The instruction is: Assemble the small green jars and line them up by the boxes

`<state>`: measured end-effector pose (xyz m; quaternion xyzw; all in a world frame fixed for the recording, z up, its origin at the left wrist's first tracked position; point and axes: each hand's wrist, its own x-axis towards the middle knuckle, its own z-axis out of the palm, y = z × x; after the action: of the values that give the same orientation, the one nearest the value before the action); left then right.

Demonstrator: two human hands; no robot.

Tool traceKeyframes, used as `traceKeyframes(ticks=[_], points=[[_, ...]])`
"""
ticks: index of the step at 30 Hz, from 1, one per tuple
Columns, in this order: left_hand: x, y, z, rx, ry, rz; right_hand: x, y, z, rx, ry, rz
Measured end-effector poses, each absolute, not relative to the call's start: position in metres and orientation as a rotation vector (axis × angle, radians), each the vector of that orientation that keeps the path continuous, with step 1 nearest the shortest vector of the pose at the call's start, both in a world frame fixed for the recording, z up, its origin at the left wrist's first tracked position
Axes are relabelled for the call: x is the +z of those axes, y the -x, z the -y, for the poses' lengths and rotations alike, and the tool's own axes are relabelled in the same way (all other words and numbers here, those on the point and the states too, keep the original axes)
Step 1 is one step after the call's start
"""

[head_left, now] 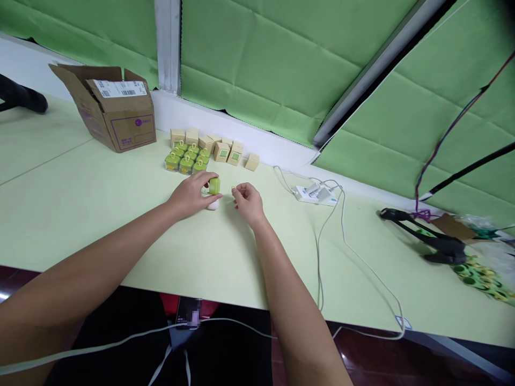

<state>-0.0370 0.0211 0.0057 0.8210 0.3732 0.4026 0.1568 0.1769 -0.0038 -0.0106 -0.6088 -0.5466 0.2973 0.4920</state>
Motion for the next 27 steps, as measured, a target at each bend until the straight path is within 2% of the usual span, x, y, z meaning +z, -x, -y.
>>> traceKeyframes(ticks=[3, 9, 12, 18, 23, 27], points=[[0.005, 0.038, -0.021, 1.137, -2.303, -1.063, -0.006, -0.172, 0.006, 0.838, 1.43, 1.293], [0.002, 0.04, -0.022, 1.07, -2.262, -0.956, 0.012, -0.158, 0.018, 1.355, 1.078, 1.146], [0.005, 0.038, -0.021, 1.031, -2.282, -0.892, 0.016, -0.155, 0.022, 1.393, 0.954, 1.083], [0.007, 0.029, -0.016, 1.081, -2.107, -0.813, 0.018, -0.155, 0.022, 1.267, 0.991, 1.148], [0.005, 0.026, -0.025, 1.197, -1.526, -0.712, 0.013, -0.155, 0.02, 0.837, 1.187, 1.339], [0.008, 0.031, -0.031, 1.119, -1.276, -0.617, 0.008, -0.153, 0.022, 0.557, 1.254, 1.458]])
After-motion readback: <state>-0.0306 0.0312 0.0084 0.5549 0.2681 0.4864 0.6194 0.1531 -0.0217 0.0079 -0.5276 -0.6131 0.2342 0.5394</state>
